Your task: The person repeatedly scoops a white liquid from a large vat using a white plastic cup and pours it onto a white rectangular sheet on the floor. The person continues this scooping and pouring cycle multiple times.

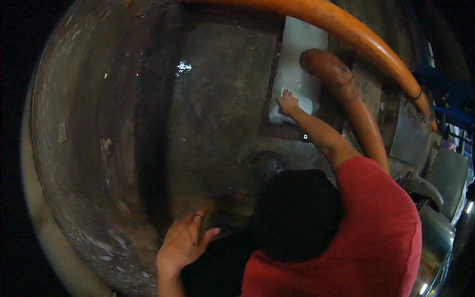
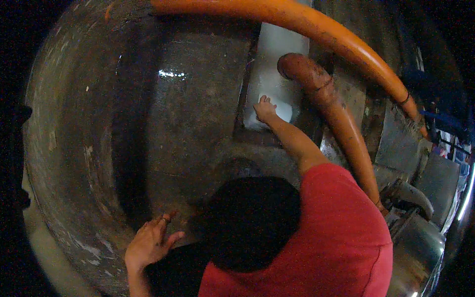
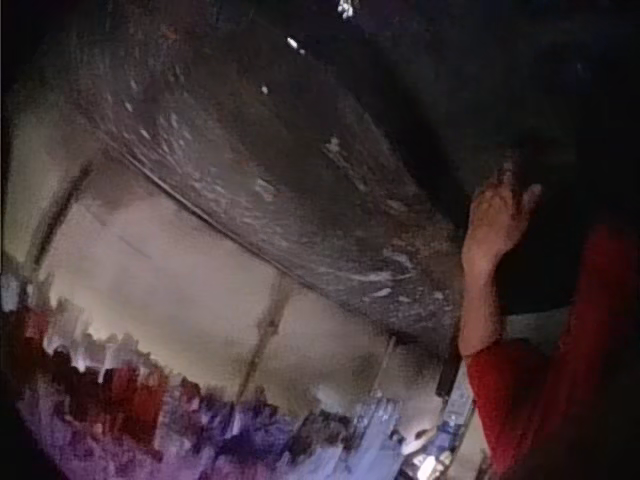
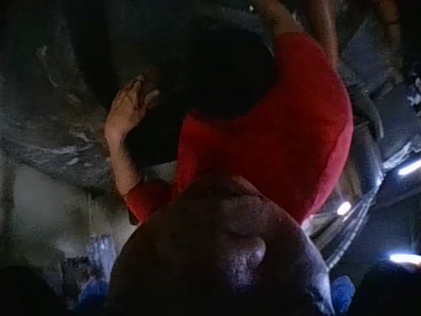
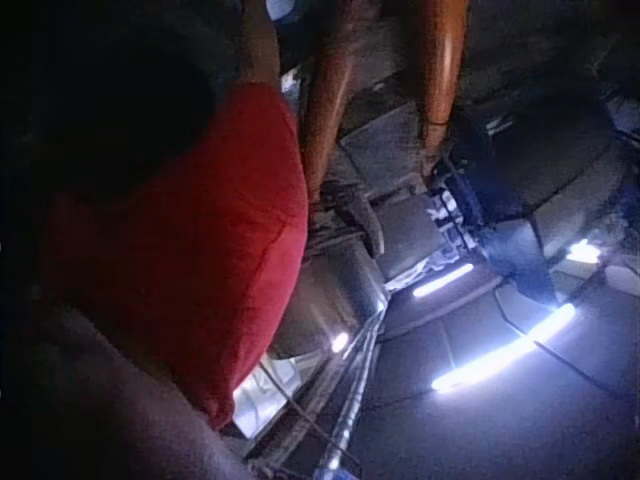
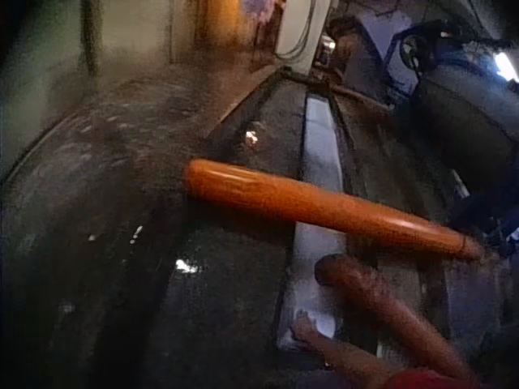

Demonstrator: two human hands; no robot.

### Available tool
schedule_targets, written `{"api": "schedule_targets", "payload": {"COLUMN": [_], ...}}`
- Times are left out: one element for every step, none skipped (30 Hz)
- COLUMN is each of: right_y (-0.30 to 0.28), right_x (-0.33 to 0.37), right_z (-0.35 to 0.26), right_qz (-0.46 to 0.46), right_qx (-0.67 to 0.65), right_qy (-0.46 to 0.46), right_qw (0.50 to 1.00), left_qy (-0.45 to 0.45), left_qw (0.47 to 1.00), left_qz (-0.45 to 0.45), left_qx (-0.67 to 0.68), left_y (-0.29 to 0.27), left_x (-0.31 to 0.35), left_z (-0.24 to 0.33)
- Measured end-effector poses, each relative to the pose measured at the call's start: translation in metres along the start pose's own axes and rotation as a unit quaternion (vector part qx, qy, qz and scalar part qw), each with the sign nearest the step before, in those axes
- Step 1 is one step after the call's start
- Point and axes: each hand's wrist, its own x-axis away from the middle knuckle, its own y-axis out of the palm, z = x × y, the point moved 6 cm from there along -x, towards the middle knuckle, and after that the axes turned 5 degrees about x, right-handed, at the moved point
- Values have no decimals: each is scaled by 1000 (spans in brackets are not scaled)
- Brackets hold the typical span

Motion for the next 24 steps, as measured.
{"api": "schedule_targets", "payload": {"right_y": [-4, -8, -8, -14, -16, -17, -20, -26, -33, -37, -48, -58, -64, -73, -87, -103, -129, -164, -200, -227, -264, -302, -329, -358], "right_x": [-5, -8, -11, -11, -9, -4, 2, 10, 20, 36, 54, 74, 93, 108, 121, 136, 156, 171, 185, 194, 202, 213, 221, 230], "right_z": [-2, -4, -2, 0, 7, 12, 18, 32, 47, 59, 65, 71, 72, 69, 74, 79, 80, 75, 70, 68, 61, 48, 39, 29], "right_qz": [19, 31, 14, 44, 42, 39, 70, 100, 131, 179, 273, 353, 398, 413, 400, 378, 394, 425, 472, 412, 409, 463, 417, 387], "right_qx": [-9, -16, -21, -38, -53, -68, -127, -184, -239, -269, -281, -292, -302, -345, -384, -422, -447, -465, -424, -480, -471, -388, -407, -361], "right_qy": [24, 53, 91, 89, 94, 99, 90, 80, 70, 96, 74, 65, 84, 71, 84, 106, 65, -7, -64, -83, -116, -131, -145, -136], "right_qw": [999, 998, 996, 994, 993, 992, 985, 975, 960, 942, 917, 887, 862, 840, 828, 817, 800, 777, 770, 770, 773, 786, 800, 837], "left_qy": [-1, -8, -8, -15, -17, 7, 39, 45, 75, 78, 75, 83, 87, 89, 88, 87, 84, 103, 120, 118, 127, 116, 103, 113], "left_qw": [1000, 1000, 1000, 1000, 1000, 999, 998, 997, 994, 995, 995, 994, 993, 993, 992, 992, 991, 988, 985, 987, 985, 987, 989, 985], "left_qz": [7, 15, 14, 15, 15, 35, 58, 58, 75, 70, 60, 71, 75, 80, 88, 95, 106, 114, 122, 105, 119, 108, 104, 128], "left_qx": [-1, 0, -4, -3, 1, -7, -11, -19, -8, -2, 5, 2, -3, -7, -10, -12, -13, -10, -3, -4, 2, 4, 3, -24], "left_y": [0, -1, 0, 1, 2, -1, -4, -4, -6, -6, -6, -7, -8, -10, -11, -14, -15, -18, -17, -16, -18, -16, -13, -13], "left_x": [-3, -4, -5, -5, -5, -4, -4, -3, -2, -1, 0, 1, 3, 6, 10, 14, 19, 23, 25, 30, 34, 36, 40, 45], "left_z": [1, 2, 4, 6, 8, 12, 18, 20, 26, 28, 30, 33, 36, 38, 39, 39, 37, 37, 37, 32, 28, 23, 18, 19]}}
